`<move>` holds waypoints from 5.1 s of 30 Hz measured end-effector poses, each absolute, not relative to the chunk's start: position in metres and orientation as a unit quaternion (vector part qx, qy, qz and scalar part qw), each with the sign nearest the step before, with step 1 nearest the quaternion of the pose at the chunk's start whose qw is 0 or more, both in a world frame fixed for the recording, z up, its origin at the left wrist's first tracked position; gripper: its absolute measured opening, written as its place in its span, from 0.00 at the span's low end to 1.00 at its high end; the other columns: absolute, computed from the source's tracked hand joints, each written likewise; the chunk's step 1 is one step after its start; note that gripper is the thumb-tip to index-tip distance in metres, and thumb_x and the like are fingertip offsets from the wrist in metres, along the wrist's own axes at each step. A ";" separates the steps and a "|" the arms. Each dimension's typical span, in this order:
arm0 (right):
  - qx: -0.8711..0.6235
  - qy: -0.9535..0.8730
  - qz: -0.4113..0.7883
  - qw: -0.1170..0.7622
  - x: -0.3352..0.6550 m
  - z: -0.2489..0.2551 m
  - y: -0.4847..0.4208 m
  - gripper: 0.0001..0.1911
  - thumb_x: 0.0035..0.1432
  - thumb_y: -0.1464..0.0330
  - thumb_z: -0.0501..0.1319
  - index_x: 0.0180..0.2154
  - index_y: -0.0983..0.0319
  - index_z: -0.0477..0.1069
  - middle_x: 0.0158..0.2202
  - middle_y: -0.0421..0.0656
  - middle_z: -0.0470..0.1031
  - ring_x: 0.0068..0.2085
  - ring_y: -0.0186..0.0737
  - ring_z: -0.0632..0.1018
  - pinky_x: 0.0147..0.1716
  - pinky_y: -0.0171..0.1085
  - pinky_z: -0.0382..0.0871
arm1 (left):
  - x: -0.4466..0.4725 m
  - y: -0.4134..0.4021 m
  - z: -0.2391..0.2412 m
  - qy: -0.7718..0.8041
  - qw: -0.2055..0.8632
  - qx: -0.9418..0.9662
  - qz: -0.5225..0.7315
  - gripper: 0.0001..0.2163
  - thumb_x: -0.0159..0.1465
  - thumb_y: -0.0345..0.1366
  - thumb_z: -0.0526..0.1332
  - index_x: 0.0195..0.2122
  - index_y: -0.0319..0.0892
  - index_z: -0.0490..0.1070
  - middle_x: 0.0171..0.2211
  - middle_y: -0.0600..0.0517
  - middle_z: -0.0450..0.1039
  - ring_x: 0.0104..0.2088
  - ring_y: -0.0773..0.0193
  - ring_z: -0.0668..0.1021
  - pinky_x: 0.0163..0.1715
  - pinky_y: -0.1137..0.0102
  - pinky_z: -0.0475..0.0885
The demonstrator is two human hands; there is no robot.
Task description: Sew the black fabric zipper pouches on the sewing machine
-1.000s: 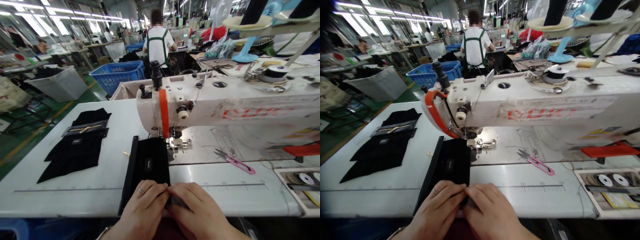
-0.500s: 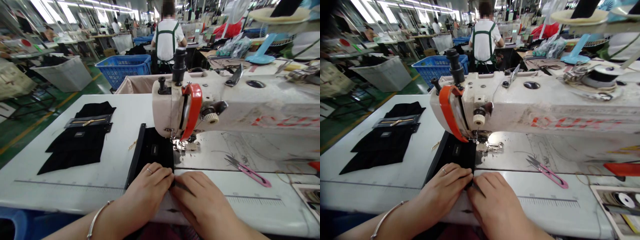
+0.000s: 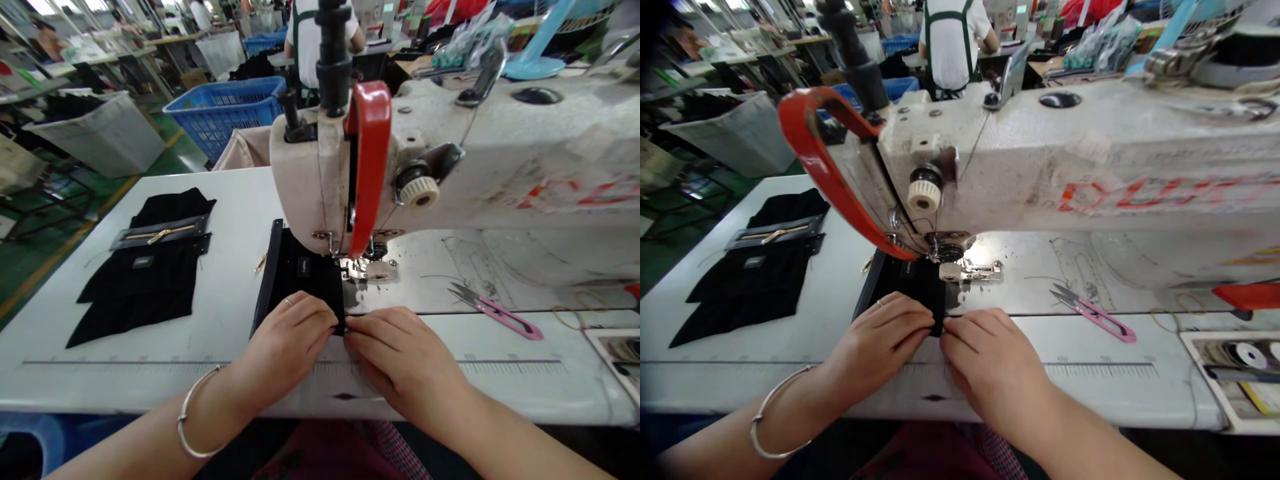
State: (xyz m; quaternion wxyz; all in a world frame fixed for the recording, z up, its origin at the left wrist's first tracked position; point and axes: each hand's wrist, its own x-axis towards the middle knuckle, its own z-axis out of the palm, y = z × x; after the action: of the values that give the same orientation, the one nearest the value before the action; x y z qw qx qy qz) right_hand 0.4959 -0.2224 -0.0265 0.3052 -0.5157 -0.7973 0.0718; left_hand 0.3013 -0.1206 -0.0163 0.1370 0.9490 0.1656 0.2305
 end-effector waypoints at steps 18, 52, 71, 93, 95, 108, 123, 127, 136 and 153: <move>-0.528 -0.783 0.104 0.314 0.497 -0.025 -0.225 0.12 0.63 0.74 0.57 0.48 0.61 0.73 0.47 0.45 0.76 0.46 0.43 0.73 0.46 0.45 0.68 | 0.294 -0.108 0.001 0.102 0.138 0.979 0.108 0.11 0.68 0.23 0.52 0.46 0.38 0.71 0.45 0.48 0.73 0.45 0.62 0.74 0.47 0.66 0.74; -0.587 -0.789 0.033 0.178 0.507 -0.021 -0.175 0.18 0.60 0.69 0.59 0.52 0.62 0.71 0.48 0.47 0.75 0.45 0.52 0.76 0.44 0.52 0.73 | 0.313 -0.050 -0.023 0.051 0.063 0.981 0.178 0.10 0.69 0.26 0.53 0.45 0.37 0.73 0.45 0.49 0.78 0.48 0.62 0.78 0.53 0.65 0.73; -0.639 -0.752 0.066 0.148 0.501 -0.024 -0.165 0.19 0.64 0.66 0.54 0.54 0.57 0.70 0.46 0.46 0.74 0.44 0.49 0.75 0.44 0.46 0.69 | 0.328 -0.030 -0.024 0.130 0.024 0.978 0.160 0.10 0.65 0.25 0.58 0.39 0.43 0.77 0.40 0.53 0.80 0.43 0.63 0.79 0.51 0.69 0.72; -0.617 -0.762 0.055 0.191 0.502 -0.026 -0.169 0.16 0.63 0.68 0.55 0.51 0.59 0.73 0.43 0.46 0.75 0.43 0.48 0.76 0.43 0.46 0.71 | 0.320 -0.059 0.013 0.257 0.017 0.963 0.082 0.10 0.69 0.32 0.56 0.46 0.40 0.75 0.44 0.46 0.76 0.45 0.55 0.77 0.50 0.58 0.72; -0.613 -0.764 0.063 0.193 0.503 -0.027 -0.170 0.14 0.64 0.69 0.56 0.50 0.59 0.73 0.43 0.45 0.75 0.43 0.48 0.76 0.43 0.46 0.71 | 0.312 -0.062 0.016 0.262 0.033 0.963 0.056 0.12 0.70 0.33 0.54 0.48 0.41 0.75 0.43 0.46 0.76 0.44 0.56 0.77 0.48 0.60 0.73; -0.553 -0.798 0.034 0.238 0.510 -0.033 -0.178 0.09 0.65 0.70 0.57 0.45 0.59 0.73 0.39 0.43 0.74 0.40 0.43 0.75 0.40 0.42 0.70 | 0.310 -0.107 -0.016 0.221 0.068 0.964 0.133 0.20 0.66 0.22 0.50 0.58 0.35 0.67 0.58 0.44 0.70 0.60 0.58 0.70 0.62 0.61 0.68; -0.553 -0.784 0.082 0.269 0.516 -0.033 -0.177 0.14 0.63 0.74 0.56 0.48 0.61 0.74 0.41 0.46 0.75 0.41 0.41 0.76 0.40 0.38 0.71 | 0.303 -0.112 -0.003 0.225 0.102 0.961 0.127 0.17 0.67 0.43 0.59 0.54 0.39 0.70 0.53 0.44 0.72 0.53 0.51 0.73 0.55 0.53 0.71; -0.541 -0.798 0.093 0.248 0.520 -0.031 -0.178 0.15 0.61 0.75 0.57 0.47 0.62 0.75 0.41 0.47 0.74 0.41 0.42 0.75 0.40 0.39 0.70 | 0.294 -0.127 -0.002 0.226 0.092 0.961 0.130 0.17 0.65 0.42 0.64 0.52 0.40 0.71 0.47 0.44 0.73 0.47 0.52 0.73 0.50 0.51 0.72; -0.523 -0.818 0.063 0.231 0.516 -0.026 -0.180 0.17 0.60 0.77 0.54 0.48 0.63 0.73 0.41 0.47 0.74 0.40 0.42 0.74 0.41 0.42 0.71 | 0.298 -0.124 -0.009 0.146 0.082 0.975 0.147 0.14 0.69 0.33 0.56 0.54 0.36 0.69 0.52 0.43 0.73 0.54 0.56 0.73 0.56 0.60 0.73; -0.595 -0.786 0.051 0.159 0.510 -0.030 -0.174 0.28 0.57 0.78 0.52 0.59 0.62 0.64 0.49 0.50 0.74 0.39 0.46 0.77 0.35 0.42 0.73 | 0.310 -0.067 -0.011 0.119 0.086 0.979 0.144 0.14 0.67 0.35 0.58 0.52 0.38 0.71 0.51 0.46 0.74 0.53 0.58 0.75 0.57 0.61 0.72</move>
State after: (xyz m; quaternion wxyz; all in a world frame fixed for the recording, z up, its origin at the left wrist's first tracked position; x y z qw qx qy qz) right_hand 0.5102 -0.1741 -0.0305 0.1591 -0.5950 -0.7862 0.0507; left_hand 0.3104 -0.0669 -0.0106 0.0859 0.9787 0.1187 0.1437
